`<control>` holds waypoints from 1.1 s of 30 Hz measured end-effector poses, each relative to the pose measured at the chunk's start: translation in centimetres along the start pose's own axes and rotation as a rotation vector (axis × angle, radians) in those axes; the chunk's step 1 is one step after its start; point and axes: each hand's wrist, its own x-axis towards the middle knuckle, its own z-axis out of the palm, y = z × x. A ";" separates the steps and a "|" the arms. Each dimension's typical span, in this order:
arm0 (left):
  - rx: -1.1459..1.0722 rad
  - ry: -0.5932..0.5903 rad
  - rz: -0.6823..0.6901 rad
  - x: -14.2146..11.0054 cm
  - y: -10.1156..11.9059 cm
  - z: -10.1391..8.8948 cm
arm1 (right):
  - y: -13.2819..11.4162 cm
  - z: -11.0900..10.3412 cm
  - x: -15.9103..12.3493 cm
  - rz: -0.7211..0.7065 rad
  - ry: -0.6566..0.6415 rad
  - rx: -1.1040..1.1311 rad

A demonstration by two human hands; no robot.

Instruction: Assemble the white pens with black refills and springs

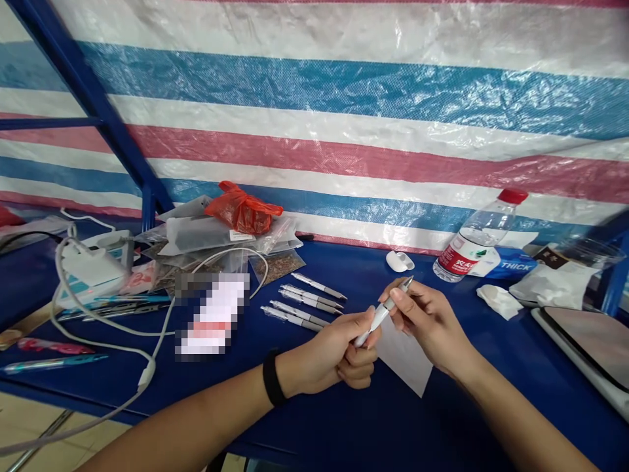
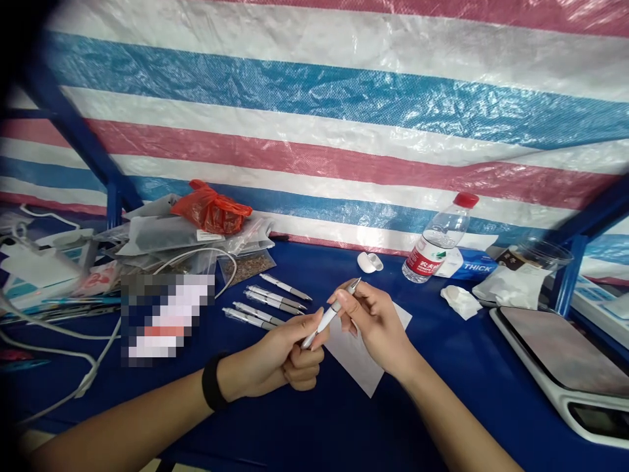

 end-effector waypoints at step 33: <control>0.140 0.160 0.099 -0.1 0.5 -0.6 | -0.4 -0.8 -0.5 0.163 0.041 0.285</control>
